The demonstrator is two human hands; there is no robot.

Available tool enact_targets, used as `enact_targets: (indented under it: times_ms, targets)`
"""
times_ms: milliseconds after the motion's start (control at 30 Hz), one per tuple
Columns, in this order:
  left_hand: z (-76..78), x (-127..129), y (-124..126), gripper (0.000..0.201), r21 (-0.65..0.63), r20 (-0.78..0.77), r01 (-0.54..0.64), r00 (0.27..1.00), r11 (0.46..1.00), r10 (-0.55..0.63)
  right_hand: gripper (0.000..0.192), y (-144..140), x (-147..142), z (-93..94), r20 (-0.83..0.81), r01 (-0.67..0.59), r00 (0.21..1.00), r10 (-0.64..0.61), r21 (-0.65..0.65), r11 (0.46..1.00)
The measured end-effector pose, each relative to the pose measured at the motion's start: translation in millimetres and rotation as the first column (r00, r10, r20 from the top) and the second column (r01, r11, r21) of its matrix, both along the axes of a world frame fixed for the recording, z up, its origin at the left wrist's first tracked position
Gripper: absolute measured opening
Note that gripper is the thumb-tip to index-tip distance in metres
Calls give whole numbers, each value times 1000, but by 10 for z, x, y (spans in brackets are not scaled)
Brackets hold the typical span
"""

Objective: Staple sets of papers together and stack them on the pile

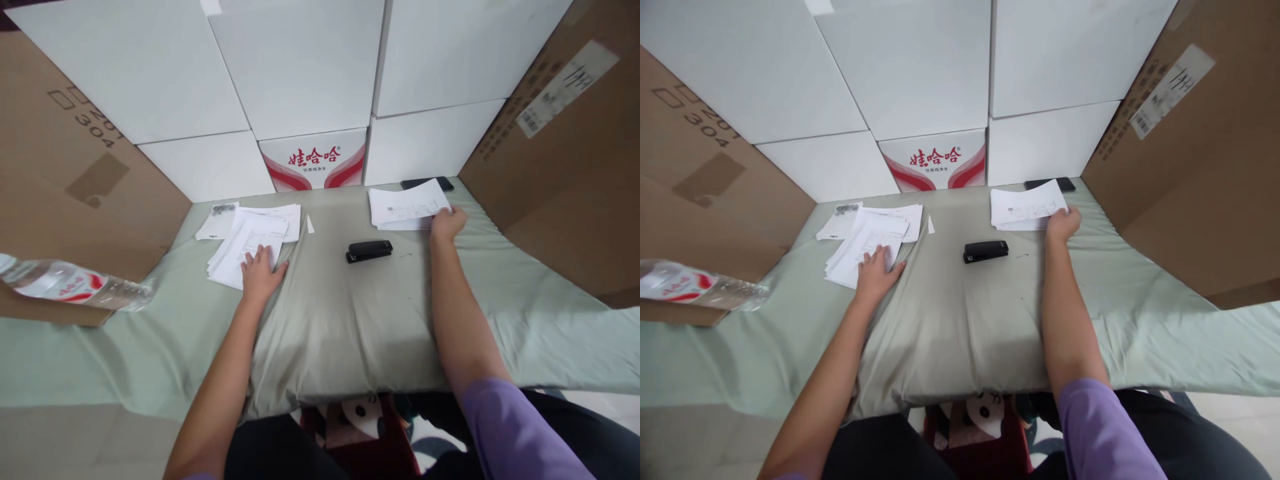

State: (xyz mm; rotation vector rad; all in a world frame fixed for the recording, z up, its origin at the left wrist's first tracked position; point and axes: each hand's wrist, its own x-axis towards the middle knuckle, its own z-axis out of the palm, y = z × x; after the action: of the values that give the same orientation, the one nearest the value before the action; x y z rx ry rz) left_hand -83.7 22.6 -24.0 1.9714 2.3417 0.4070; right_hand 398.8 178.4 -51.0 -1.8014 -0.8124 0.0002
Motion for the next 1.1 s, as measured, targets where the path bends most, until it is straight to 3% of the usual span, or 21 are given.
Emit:
enact_targets:
  times_ms: [200, 300, 467, 600, 733, 833, 933, 1000, 1100]
  targets:
    - [28, 28, -16, 74, 0, 3, -6, 1000, 1000, 6, 29, -158, -202, 149, 8, 29, 1000, -28, -119, 993]
    - [36, 28, -22, 74, 4, 10, -4, 1000, 1000, 4, 39, -270, -297, 250, 38, 56, 998, -51, -125, 991]
    - [42, -4, -21, 74, 18, 4, -25, 1000, 1000, 25, 62, -372, -363, 476, 50, 139, 989, -136, -65, 988]
    - [60, -47, -17, 76, 13, 1, -47, 999, 999, 47, 57, -370, -437, 692, 52, 79, 995, -80, 16, 997]
    - [77, -109, -8, 76, 42, 3, -67, 998, 997, 66, 48, -442, -628, 1020, 99, -34, 995, 16, 182, 983]
    - [74, -145, 5, 81, 24, 9, -81, 997, 996, 81, 42, -661, -933, 1349, 154, -173, 980, 129, 319, 932]
    - [86, -137, 7, 85, -3, 30, -89, 996, 996, 89, 34, -1033, -1455, 1572, 225, -363, 930, 291, 435, 824]
    - [122, -111, -4, 81, 9, 45, -81, 996, 997, 81, 30, -1318, -1904, 1546, 180, -491, 870, 459, 406, 771]
    - [206, -71, -34, 62, 47, 65, -71, 996, 996, 68, 25, -1679, -2601, 1207, 15, -685, 698, 716, 304, 662]
